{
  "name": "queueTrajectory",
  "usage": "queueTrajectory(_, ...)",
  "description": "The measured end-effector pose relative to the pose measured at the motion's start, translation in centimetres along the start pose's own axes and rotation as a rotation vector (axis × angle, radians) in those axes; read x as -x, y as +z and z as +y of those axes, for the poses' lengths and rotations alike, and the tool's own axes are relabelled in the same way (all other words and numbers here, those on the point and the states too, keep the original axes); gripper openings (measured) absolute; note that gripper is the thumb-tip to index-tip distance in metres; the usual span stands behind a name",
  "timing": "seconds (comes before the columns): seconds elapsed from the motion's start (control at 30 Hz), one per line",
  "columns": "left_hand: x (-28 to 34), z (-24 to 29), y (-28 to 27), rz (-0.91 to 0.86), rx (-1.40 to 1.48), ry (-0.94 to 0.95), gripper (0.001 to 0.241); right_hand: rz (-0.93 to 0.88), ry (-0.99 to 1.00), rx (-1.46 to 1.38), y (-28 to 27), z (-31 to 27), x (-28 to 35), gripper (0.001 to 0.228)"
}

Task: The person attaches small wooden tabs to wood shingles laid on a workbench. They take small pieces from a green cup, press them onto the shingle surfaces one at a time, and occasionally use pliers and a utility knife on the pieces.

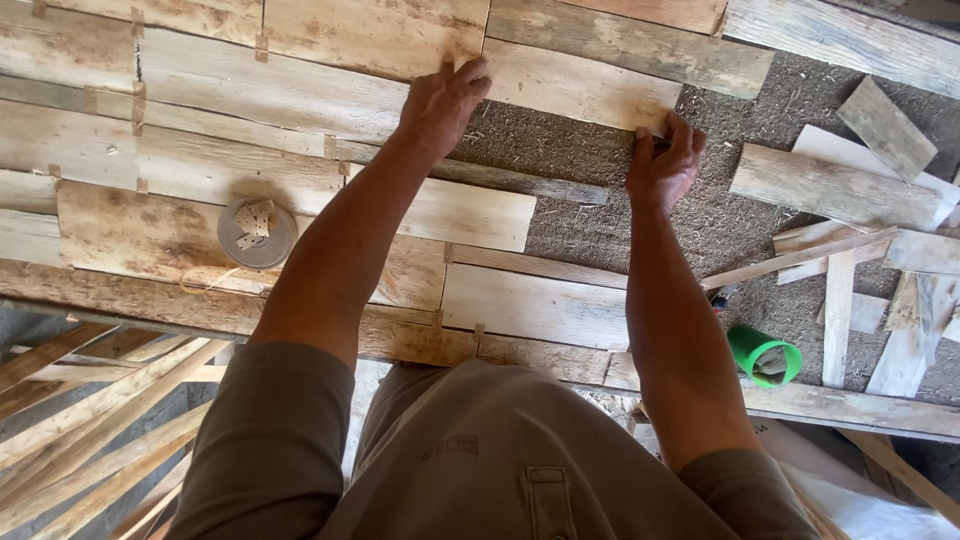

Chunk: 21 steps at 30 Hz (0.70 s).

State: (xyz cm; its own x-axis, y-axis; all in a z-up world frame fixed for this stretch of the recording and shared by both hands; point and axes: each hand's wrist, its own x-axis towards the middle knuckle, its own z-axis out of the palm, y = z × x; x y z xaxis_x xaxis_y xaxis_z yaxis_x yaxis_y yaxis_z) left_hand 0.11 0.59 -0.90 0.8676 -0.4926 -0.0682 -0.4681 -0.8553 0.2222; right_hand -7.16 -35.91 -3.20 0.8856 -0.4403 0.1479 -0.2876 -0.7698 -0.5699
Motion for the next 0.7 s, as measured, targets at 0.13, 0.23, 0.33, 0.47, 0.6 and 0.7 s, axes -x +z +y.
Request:
queueTrajectory(0.13, 0.3, -0.5, -1.7, 0.023, -0.001, 0.014, 0.042, 0.006, -0.045, -0.006, -0.1, 0.2, 0.1, 0.038)
queueTrajectory(0.23, 0.5, -0.8, -0.9, -0.095, 0.004, -0.044, 0.055, 0.008, -0.030, -0.003, -0.1, 0.1, 0.1, 0.038)
queueTrajectory(0.33, 0.7, -1.1, 0.8, -0.113, 0.186, -0.092, 0.059, 0.013, -0.036, 0.012, -0.4, -0.1, 0.0, 0.039)
queueTrajectory(0.47, 0.6, -0.5, 0.1, -0.060, -0.090, 0.078, 0.068, 0.000, -0.002, 0.007, -0.1, 0.1, 0.0, 0.038)
queueTrajectory(0.6, 0.1, 0.6, -2.3, -0.224, -0.015, -0.014, 0.068, -0.008, 0.010, 0.018, -0.3, 0.2, 0.1, 0.038)
queueTrajectory(0.7, -0.2, 0.7, -2.6, -0.284, -0.008, -0.026, 0.067, -0.001, -0.036, 0.017, -0.5, -0.2, 0.0, 0.040)
